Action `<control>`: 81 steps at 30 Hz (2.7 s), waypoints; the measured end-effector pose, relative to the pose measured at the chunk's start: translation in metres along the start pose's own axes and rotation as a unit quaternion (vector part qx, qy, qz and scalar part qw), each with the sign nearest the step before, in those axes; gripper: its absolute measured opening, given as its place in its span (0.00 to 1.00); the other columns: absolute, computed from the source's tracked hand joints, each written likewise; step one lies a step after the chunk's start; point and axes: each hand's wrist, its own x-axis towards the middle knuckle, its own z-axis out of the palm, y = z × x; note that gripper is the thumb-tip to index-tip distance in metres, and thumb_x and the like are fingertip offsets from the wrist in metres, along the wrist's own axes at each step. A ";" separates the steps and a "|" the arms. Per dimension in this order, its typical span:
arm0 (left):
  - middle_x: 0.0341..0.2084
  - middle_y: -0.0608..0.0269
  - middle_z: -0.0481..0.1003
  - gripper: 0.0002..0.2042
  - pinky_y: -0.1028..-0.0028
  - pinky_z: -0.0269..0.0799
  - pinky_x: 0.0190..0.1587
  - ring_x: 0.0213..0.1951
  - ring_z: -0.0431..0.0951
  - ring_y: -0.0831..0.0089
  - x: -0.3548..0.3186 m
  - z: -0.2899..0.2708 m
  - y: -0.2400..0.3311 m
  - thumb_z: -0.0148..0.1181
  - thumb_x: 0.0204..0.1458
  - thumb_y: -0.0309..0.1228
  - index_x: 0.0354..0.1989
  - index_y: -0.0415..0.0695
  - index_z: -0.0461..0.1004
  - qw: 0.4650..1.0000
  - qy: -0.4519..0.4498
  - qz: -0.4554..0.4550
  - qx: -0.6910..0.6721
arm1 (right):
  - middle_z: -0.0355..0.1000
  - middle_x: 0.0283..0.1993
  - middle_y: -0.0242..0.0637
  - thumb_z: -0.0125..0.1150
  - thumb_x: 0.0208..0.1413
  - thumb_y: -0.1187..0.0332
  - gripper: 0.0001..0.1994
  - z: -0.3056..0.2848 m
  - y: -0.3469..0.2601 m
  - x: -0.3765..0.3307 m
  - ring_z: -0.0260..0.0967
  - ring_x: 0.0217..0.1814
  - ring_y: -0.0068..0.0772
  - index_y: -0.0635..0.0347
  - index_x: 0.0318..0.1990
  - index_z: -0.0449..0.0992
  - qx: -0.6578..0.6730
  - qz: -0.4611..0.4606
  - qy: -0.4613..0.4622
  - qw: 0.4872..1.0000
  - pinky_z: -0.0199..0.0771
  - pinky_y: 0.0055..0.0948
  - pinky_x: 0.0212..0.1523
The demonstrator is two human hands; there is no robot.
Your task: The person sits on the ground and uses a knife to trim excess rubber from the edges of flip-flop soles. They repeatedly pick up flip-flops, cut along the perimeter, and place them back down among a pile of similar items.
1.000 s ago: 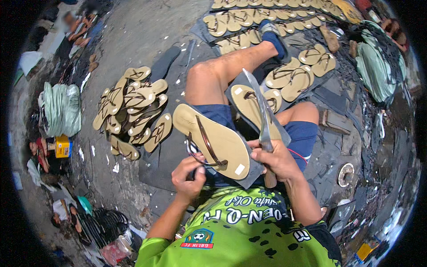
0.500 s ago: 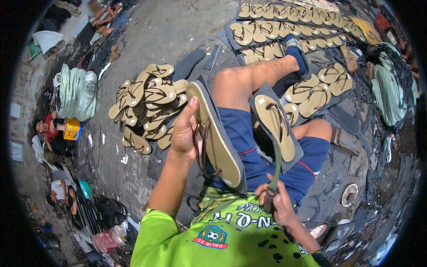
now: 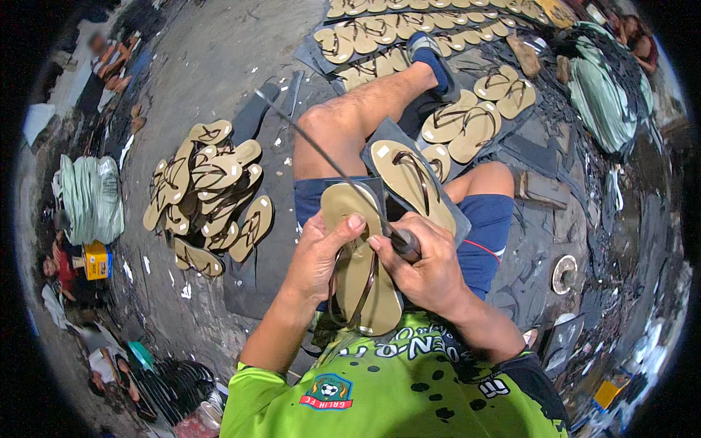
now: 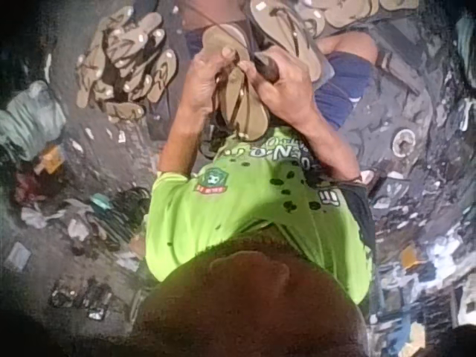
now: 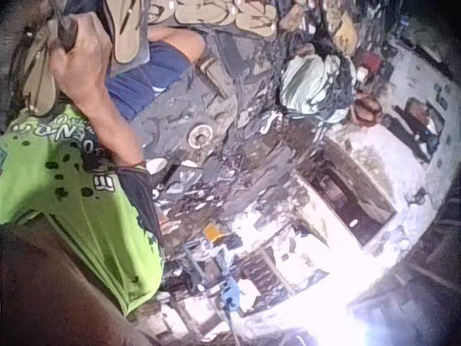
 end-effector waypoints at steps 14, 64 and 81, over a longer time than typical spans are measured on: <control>0.28 0.63 0.69 0.22 0.74 0.76 0.27 0.27 0.75 0.72 0.032 -0.037 -0.007 0.50 0.59 0.55 0.40 0.47 0.69 0.978 -0.007 -0.089 -0.187 | 0.71 0.38 0.41 0.69 0.43 0.75 0.26 -0.013 0.057 -0.070 0.71 0.33 0.42 0.49 0.54 0.75 -0.163 -0.053 -0.040 0.984 0.73 0.36 0.34; 0.34 0.65 0.79 0.18 0.74 0.72 0.44 0.37 0.77 0.78 0.057 -0.031 0.078 0.71 0.43 0.32 0.42 0.39 0.75 0.965 -0.144 -0.081 0.204 | 0.73 0.35 0.33 0.50 0.66 0.63 0.16 -0.052 0.039 0.083 0.69 0.32 0.22 0.61 0.55 0.71 0.217 0.303 -0.116 0.921 0.69 0.21 0.33; 0.51 0.60 0.74 0.21 0.63 0.70 0.58 0.53 0.74 0.67 0.047 -0.005 -0.003 0.59 0.57 0.37 0.57 0.42 0.67 0.938 -0.167 0.133 -0.271 | 0.73 0.36 0.36 0.72 0.49 0.65 0.19 -0.003 -0.006 0.062 0.72 0.38 0.26 0.66 0.46 0.77 0.207 -0.030 0.009 0.978 0.71 0.25 0.38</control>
